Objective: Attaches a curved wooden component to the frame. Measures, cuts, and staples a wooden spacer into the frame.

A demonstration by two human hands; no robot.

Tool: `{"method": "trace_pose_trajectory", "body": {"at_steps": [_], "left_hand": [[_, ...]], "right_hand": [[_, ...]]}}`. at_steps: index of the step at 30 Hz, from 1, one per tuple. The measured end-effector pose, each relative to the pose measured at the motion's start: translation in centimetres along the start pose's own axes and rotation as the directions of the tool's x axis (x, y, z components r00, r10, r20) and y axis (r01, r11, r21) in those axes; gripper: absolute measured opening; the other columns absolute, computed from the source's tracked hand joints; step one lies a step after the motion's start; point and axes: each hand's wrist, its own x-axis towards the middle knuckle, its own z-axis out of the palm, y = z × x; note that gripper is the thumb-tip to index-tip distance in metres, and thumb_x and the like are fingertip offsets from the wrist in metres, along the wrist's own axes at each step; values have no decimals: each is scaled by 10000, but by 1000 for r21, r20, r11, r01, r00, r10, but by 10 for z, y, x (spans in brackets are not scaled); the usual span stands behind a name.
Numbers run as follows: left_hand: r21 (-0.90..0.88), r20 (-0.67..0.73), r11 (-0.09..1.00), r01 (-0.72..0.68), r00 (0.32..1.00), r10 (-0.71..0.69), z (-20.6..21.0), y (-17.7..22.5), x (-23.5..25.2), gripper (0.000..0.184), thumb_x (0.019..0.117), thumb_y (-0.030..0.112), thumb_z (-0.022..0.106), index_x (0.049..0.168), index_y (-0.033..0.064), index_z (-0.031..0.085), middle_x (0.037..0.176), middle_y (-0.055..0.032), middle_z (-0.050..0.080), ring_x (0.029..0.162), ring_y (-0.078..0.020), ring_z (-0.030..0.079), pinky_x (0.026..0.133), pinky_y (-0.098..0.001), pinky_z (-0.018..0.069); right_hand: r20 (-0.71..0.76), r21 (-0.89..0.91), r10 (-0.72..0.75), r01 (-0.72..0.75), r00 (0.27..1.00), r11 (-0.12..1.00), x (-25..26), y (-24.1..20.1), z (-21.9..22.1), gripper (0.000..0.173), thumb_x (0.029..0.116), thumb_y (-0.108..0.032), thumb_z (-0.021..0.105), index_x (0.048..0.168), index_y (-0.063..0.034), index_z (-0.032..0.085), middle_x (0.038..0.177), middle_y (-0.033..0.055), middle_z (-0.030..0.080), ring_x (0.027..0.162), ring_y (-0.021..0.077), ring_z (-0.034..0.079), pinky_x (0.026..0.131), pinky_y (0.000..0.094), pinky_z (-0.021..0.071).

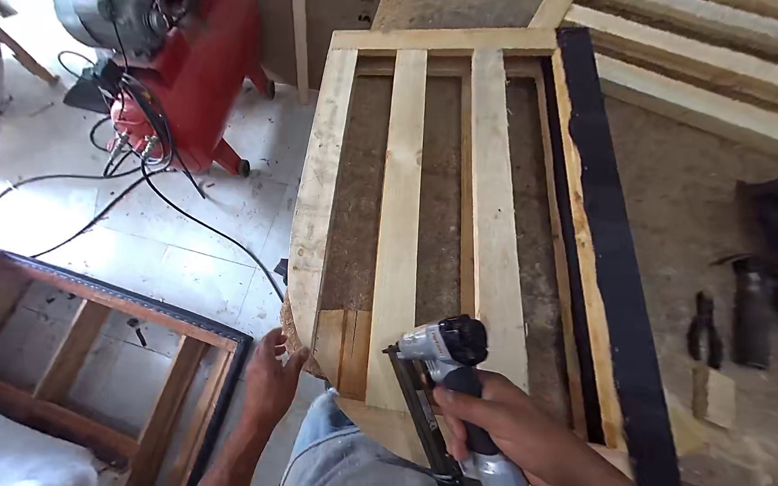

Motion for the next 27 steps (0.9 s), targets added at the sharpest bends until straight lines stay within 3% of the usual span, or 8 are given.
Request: {"method": "trace_pose_trajectory", "body": {"at_steps": [2,3,5,7,10,15,19,27], "left_hand": [[10,35,1000,20,999,-20,-4,11,13,682,955,397,713,1480,33,475,1277,-150,678,1083,-273,705,956,-497,579],[-45,82,996,72,994,-68,-3,16,22,597,999,369,663,1463,36,489,1220,-149,700,1016,-264,726,912,-486,600],[-214,193,949,232,962,-192,2,21,45,401,1089,349,506,1287,14,601,1013,-164,716,829,-256,734,772,-441,632],[-294,294,883,365,914,-279,4,25,62,489,1118,406,388,1190,-16,623,919,-192,713,752,-280,732,694,-437,637],[-321,432,818,478,842,-322,-2,27,78,576,1124,467,290,1256,-26,555,898,-210,699,750,-304,720,683,-456,623],[-346,533,796,498,802,-270,-7,16,85,625,1112,518,246,1334,-3,511,941,-222,702,775,-327,721,705,-485,619],[-336,540,837,432,817,-204,-5,8,90,623,1121,487,243,1270,-39,542,860,-222,712,716,-309,733,692,-455,632],[-282,560,890,358,815,-150,-12,-4,100,566,1129,442,277,1151,-32,585,763,-161,689,653,-252,702,662,-405,616]], "right_hand": [[14,-4,31,-31,999,1000,13,1,12,234,997,-280,631,1098,-73,589,708,18,594,608,188,653,633,408,630],[9,-3,48,-48,999,999,20,1,18,214,999,-266,633,1073,-71,587,709,17,594,609,183,650,638,402,627],[-24,12,66,-66,998,998,34,3,33,197,985,-244,654,1054,-70,590,707,14,597,597,173,644,610,373,616],[-80,49,73,-69,994,996,49,6,49,195,970,-234,672,1045,-69,597,685,7,587,574,156,624,578,337,595],[-190,100,50,-32,981,994,71,14,78,179,971,-230,665,1006,-61,618,667,-1,589,562,137,610,564,315,570],[-341,194,60,8,938,981,99,30,130,163,957,-209,669,900,-59,641,631,11,593,546,129,605,561,298,556],[-401,182,70,5,914,983,118,36,147,159,947,-199,656,852,-75,628,615,2,585,536,117,597,559,286,545],[-356,200,110,-40,928,979,137,46,147,150,956,-183,631,851,-80,600,596,-2,552,520,108,572,547,277,526]]}}
